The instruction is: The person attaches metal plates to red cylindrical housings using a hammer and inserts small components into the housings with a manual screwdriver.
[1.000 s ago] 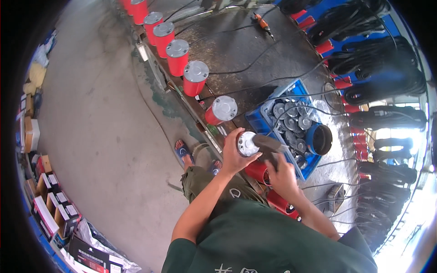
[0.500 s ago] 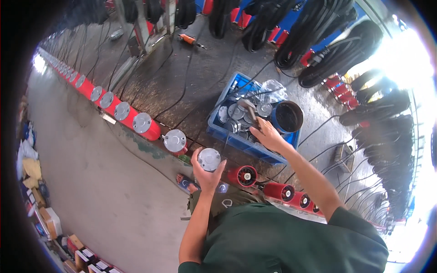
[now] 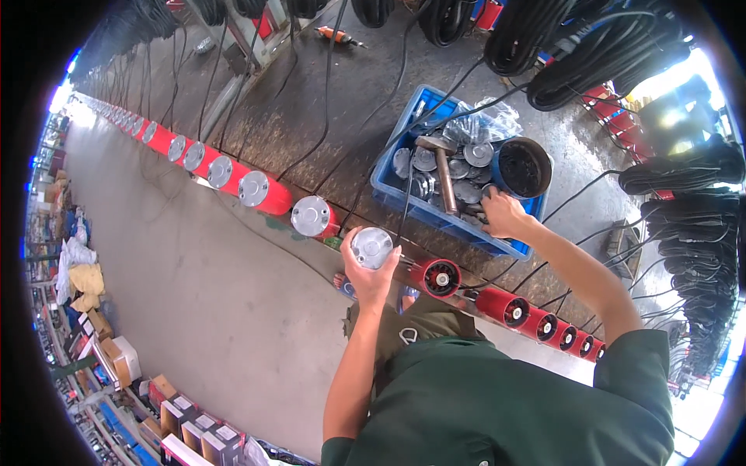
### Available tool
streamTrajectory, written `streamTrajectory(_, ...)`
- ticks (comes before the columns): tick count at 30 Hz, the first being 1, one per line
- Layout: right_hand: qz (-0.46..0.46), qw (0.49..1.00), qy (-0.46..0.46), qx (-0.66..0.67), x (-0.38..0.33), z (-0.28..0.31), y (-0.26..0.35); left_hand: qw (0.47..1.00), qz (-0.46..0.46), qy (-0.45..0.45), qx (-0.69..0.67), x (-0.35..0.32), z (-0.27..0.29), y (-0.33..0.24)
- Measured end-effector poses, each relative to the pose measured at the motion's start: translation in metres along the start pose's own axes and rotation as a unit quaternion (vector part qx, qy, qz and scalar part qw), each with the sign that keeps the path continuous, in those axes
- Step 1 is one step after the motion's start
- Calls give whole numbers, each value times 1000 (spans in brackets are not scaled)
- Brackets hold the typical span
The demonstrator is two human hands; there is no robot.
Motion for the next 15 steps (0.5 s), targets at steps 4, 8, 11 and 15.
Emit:
streamTrajectory(4,-80,996,36,-21,-42,20,-7,994,72,24,-84,-5,-3,6)
streamTrajectory(8,-34,993,17,112,-104,88,21,999,-29,43,-1,5,4,0)
streamTrajectory(11,58,997,-34,-32,-122,128,84,991,-120,49,23,12,8,2)
streamTrajectory(15,195,963,-21,-185,-95,147,155,978,-203,33,33,15,10,3)
Point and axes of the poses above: each hand's wrist, its own x-axis towards the middle knuckle, its own z-axis out of the back of the hand, y = z × x, the point moved 9 cm from there along x, towards the middle knuckle, and after that the axes turned 7 degrees about y, right-handed, at the moved point
